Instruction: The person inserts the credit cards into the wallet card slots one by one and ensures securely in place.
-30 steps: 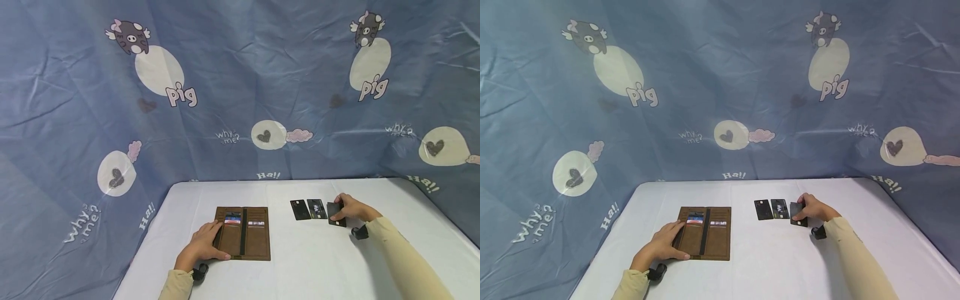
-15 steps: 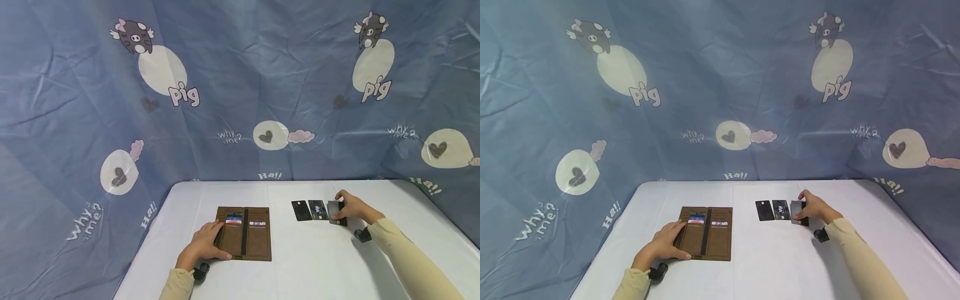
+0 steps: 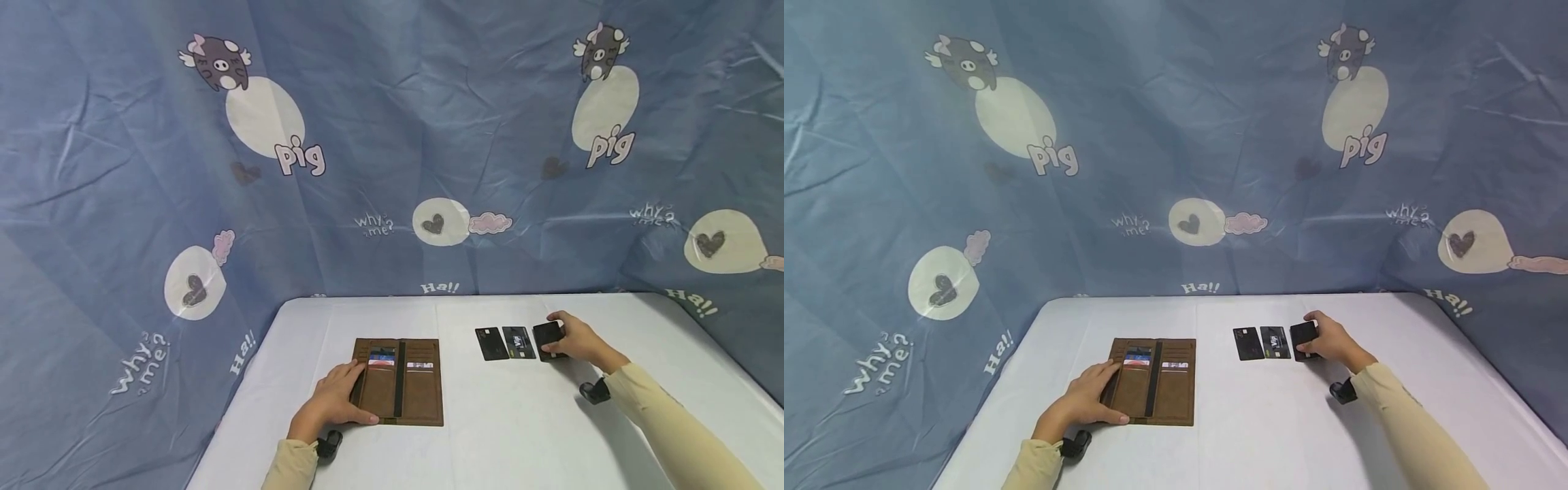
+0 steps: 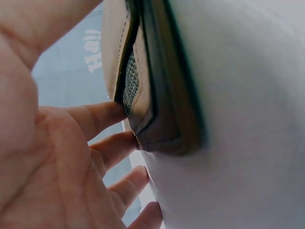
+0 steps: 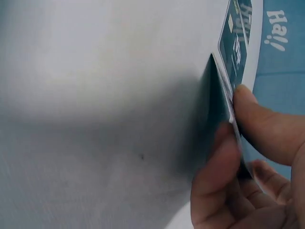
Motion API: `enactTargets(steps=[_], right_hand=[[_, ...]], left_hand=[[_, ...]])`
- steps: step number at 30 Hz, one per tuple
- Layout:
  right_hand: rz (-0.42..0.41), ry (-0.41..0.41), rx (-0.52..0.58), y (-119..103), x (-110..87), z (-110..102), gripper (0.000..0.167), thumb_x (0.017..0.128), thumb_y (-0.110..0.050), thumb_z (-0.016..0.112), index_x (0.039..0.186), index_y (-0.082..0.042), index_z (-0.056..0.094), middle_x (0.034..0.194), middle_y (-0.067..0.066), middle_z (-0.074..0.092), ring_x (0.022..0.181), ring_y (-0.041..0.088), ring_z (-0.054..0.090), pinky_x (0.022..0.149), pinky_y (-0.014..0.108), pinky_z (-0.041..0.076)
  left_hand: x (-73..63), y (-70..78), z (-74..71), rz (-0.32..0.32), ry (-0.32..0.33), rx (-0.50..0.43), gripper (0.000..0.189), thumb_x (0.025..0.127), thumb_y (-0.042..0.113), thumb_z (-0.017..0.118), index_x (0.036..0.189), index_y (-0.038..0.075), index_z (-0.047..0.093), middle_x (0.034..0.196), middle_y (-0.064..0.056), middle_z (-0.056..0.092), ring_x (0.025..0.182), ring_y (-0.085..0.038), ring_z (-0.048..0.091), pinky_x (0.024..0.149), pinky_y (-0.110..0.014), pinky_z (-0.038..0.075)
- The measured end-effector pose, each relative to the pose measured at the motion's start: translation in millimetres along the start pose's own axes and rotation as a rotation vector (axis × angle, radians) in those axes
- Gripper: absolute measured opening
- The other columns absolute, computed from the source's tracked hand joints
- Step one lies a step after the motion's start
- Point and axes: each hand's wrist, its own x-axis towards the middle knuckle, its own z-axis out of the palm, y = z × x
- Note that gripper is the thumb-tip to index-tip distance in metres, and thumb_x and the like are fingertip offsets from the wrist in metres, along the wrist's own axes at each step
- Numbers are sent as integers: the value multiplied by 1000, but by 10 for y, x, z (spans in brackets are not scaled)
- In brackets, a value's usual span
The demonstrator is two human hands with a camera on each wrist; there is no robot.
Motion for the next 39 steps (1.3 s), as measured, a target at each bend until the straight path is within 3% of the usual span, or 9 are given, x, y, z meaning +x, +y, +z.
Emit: enactTargets(steps=[5, 11, 17, 24, 39], right_hand=[[-6, -18, 129, 14, -38, 32, 75, 84, -8, 77, 142, 6, 32, 101, 25, 58, 75, 20, 64, 57, 35, 59], [11, 1, 241, 1, -39, 35, 80, 82, -2, 77, 145, 7, 27, 118, 36, 51, 81, 21, 67, 61, 36, 61], [21, -8, 329, -37, 17, 35, 88, 82, 5, 75, 148, 8, 18, 119, 37, 49, 83, 22, 66, 67, 37, 62], [-1, 27, 315, -157, 79, 73, 87, 82, 9, 71, 150, 6, 17, 113, 35, 54, 81, 23, 67, 66, 36, 62], [-36, -11, 336, -480, 211, 263, 83, 85, 10, 68, 152, 2, 19, 114, 33, 56, 85, 23, 68, 68, 37, 62]], left_hand=[[14, -3, 12, 0, -4, -1, 112, 64, 51, 90, 152, 6, 36, 159, -18, 30, 146, -41, 26, 114, -66, 23], [42, -2, 8, 11, 0, 3, 113, 63, 52, 89, 152, 6, 36, 159, -19, 31, 146, -42, 26, 114, -66, 23], [32, -3, -9, 3, 0, 12, 113, 63, 52, 90, 152, 6, 37, 159, -19, 30, 146, -41, 27, 114, -66, 24], [5, -6, -15, 4, -2, -4, 112, 64, 51, 90, 152, 6, 36, 159, -19, 30, 146, -42, 26, 114, -66, 23], [5, -24, -1, -4, -2, -1, 112, 63, 51, 90, 152, 6, 37, 159, -19, 31, 147, -42, 26, 114, -65, 23]])
